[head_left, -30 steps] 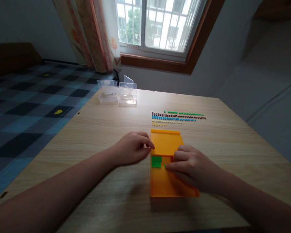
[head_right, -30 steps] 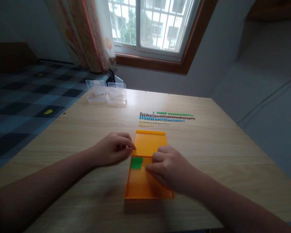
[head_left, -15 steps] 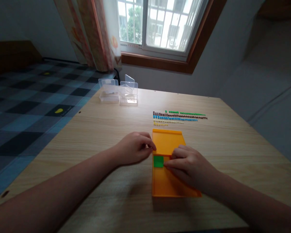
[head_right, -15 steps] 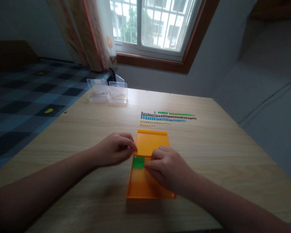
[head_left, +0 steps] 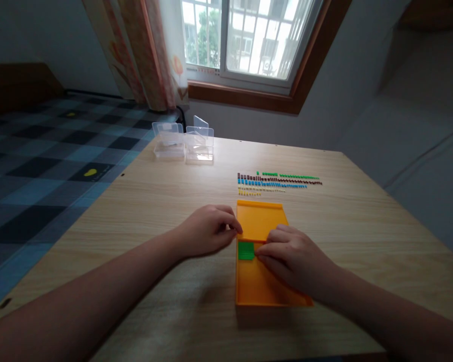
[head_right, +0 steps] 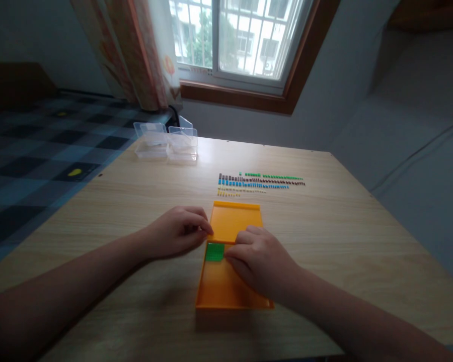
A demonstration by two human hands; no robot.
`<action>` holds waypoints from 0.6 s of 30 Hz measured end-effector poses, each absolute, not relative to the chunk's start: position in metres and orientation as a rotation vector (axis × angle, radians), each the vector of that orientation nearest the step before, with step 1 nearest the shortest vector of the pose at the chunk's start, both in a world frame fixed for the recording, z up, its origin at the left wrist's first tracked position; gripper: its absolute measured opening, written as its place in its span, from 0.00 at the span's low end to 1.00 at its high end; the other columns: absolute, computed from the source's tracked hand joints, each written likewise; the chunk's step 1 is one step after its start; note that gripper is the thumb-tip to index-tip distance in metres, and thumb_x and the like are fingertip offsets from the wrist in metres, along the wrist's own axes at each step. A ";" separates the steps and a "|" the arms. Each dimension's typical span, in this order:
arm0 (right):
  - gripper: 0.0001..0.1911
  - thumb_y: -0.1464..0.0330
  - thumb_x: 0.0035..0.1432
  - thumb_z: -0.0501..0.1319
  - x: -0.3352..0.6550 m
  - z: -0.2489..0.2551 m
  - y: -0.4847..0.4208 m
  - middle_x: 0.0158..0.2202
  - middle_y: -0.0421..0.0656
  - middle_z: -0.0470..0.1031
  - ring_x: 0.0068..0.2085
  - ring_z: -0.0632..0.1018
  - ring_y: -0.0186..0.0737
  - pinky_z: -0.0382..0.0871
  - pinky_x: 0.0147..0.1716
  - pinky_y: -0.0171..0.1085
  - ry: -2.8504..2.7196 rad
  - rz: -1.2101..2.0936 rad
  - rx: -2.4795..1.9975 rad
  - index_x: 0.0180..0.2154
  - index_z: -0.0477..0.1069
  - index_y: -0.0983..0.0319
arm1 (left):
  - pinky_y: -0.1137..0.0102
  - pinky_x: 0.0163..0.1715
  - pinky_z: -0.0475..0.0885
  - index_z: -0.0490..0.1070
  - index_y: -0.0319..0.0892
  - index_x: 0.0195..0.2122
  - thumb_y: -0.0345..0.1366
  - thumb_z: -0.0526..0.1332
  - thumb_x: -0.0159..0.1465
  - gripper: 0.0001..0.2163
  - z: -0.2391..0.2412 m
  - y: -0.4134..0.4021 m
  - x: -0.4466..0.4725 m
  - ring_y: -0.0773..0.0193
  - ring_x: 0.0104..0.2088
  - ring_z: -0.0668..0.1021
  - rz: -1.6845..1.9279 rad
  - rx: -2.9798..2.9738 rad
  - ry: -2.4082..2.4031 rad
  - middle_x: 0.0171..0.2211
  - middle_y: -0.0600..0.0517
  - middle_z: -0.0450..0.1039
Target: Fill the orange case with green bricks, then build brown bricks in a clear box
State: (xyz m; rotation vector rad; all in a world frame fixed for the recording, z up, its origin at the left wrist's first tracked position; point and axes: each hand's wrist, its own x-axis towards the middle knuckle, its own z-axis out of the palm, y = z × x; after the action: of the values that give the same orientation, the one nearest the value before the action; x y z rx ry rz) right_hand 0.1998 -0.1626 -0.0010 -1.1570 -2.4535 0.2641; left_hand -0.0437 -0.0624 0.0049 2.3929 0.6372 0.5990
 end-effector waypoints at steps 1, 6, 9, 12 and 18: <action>0.13 0.70 0.70 0.58 0.200 0.000 -0.163 0.31 0.44 0.76 0.35 0.71 0.40 0.61 0.35 0.39 -2.450 0.265 -1.151 0.35 0.80 0.60 | 0.74 0.29 0.69 0.82 0.43 0.35 0.26 0.61 0.60 0.10 0.005 -0.062 -0.044 0.70 0.27 0.74 0.596 2.395 0.636 0.34 0.51 0.78; 0.13 0.72 0.68 0.57 0.200 0.004 -0.165 0.29 0.43 0.74 0.33 0.70 0.40 0.60 0.34 0.39 -2.439 0.287 -1.108 0.32 0.78 0.61 | 0.74 0.30 0.69 0.83 0.43 0.35 0.25 0.62 0.60 0.10 0.003 -0.062 -0.043 0.70 0.27 0.74 0.602 2.397 0.642 0.34 0.51 0.79; 0.12 0.72 0.68 0.58 0.199 0.005 -0.166 0.29 0.44 0.73 0.33 0.70 0.40 0.60 0.34 0.40 -2.482 0.299 -1.016 0.33 0.78 0.61 | 0.74 0.30 0.70 0.83 0.43 0.35 0.26 0.62 0.61 0.09 0.002 -0.063 -0.043 0.70 0.28 0.75 0.603 2.394 0.654 0.34 0.51 0.79; 0.11 0.71 0.69 0.59 0.198 0.003 -0.166 0.30 0.44 0.73 0.33 0.70 0.40 0.60 0.35 0.40 -2.516 0.274 -0.970 0.37 0.80 0.60 | 0.74 0.30 0.70 0.83 0.43 0.35 0.27 0.62 0.61 0.09 0.002 -0.062 -0.044 0.70 0.28 0.75 0.596 2.392 0.656 0.34 0.51 0.79; 0.13 0.68 0.71 0.58 0.197 0.000 -0.165 0.29 0.43 0.74 0.33 0.68 0.40 0.59 0.34 0.40 -2.513 0.240 -0.975 0.37 0.82 0.59 | 0.75 0.28 0.69 0.83 0.43 0.35 0.26 0.63 0.60 0.09 0.002 -0.061 -0.044 0.70 0.27 0.74 0.604 2.392 0.636 0.34 0.51 0.78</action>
State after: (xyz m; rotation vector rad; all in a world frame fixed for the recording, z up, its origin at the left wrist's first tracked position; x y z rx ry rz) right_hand 0.1972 -0.1651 -0.0003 -0.9751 -2.5131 0.2402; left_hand -0.0438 -0.0614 0.0023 2.3923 0.6363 0.6036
